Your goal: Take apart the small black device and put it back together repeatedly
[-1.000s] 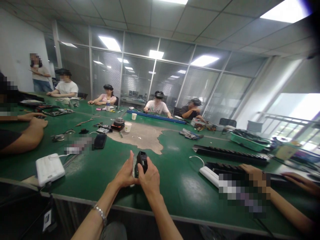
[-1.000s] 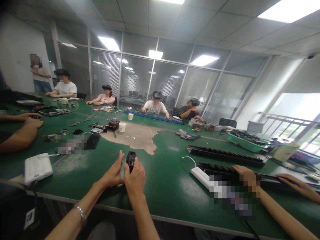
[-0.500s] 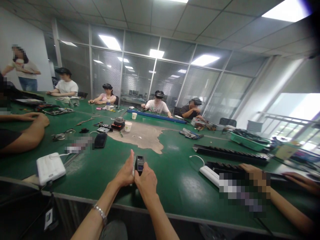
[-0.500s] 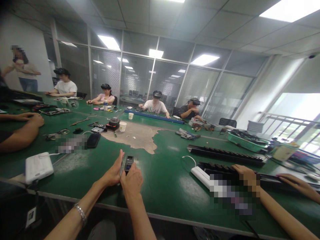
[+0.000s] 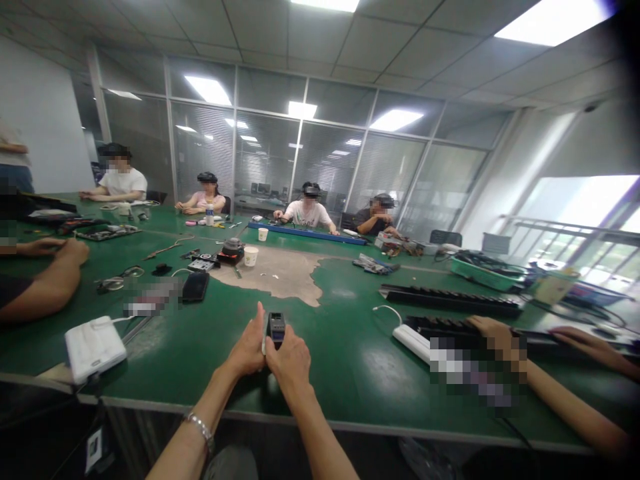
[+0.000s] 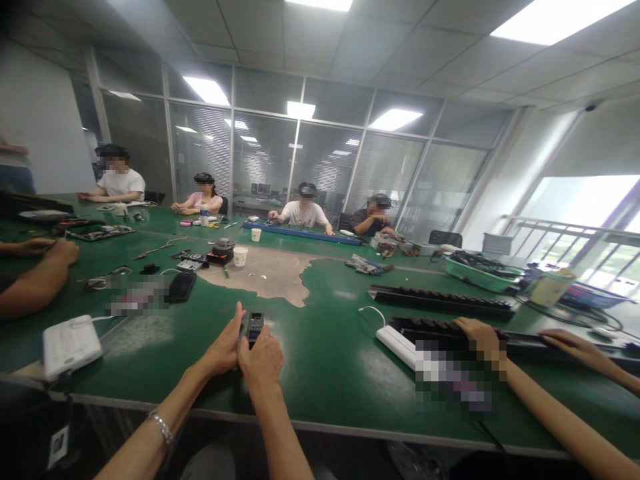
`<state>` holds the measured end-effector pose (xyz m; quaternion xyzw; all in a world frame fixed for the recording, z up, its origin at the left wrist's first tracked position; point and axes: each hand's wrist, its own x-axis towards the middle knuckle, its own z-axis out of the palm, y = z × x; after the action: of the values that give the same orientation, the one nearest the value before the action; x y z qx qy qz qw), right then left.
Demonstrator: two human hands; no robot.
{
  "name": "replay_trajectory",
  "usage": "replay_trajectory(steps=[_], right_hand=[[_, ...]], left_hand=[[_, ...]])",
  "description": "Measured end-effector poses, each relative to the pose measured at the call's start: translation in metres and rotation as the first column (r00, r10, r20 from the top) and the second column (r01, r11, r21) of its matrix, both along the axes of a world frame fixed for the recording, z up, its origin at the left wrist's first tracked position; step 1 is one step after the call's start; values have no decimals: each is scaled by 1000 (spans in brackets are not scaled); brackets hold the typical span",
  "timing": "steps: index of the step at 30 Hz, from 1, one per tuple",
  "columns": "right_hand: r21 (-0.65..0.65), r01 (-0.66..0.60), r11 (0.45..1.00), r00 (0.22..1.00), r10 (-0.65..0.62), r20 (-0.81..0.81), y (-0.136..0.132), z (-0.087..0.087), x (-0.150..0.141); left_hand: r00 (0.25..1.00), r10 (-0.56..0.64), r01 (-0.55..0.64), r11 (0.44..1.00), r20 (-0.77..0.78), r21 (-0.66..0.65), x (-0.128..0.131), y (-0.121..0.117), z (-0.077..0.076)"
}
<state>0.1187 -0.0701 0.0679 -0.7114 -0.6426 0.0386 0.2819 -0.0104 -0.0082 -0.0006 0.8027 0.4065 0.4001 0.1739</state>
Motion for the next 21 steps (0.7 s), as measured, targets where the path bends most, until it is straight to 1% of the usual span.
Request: replay_trajectory(steps=[3,6,9,11,13,16,19,21], right_hand=[[30,4,1000,1000,-3,-24,1,6,0],[68,17,998,999,-14,-50,3,18,5],[132,28,991,997,-19,-70,5,28,18],[154,47,987,997,-38,-64,6,29,32],[143,89,986,996,-84,-43,7,22,45],[110,133,985,991,-133,-6,6,4,60],[89,143,986,989,-145,22,4,-16,67],[87,151,985,987,-155,36,2,-25,68]], left_hand=[[1000,5,-6,1000,16,12,0,-1,1],[1000,9,-9,1000,8,29,0,-2,2],[1000,11,-11,1000,-5,-11,2,-4,6],[1000,11,-12,999,-18,-53,3,-6,10],[999,25,-26,998,-19,-65,4,-9,15],[999,31,-32,996,-17,-77,4,-13,20],[999,31,-32,996,-13,-88,4,-14,22],[999,29,-31,995,-13,-93,4,-14,22]])
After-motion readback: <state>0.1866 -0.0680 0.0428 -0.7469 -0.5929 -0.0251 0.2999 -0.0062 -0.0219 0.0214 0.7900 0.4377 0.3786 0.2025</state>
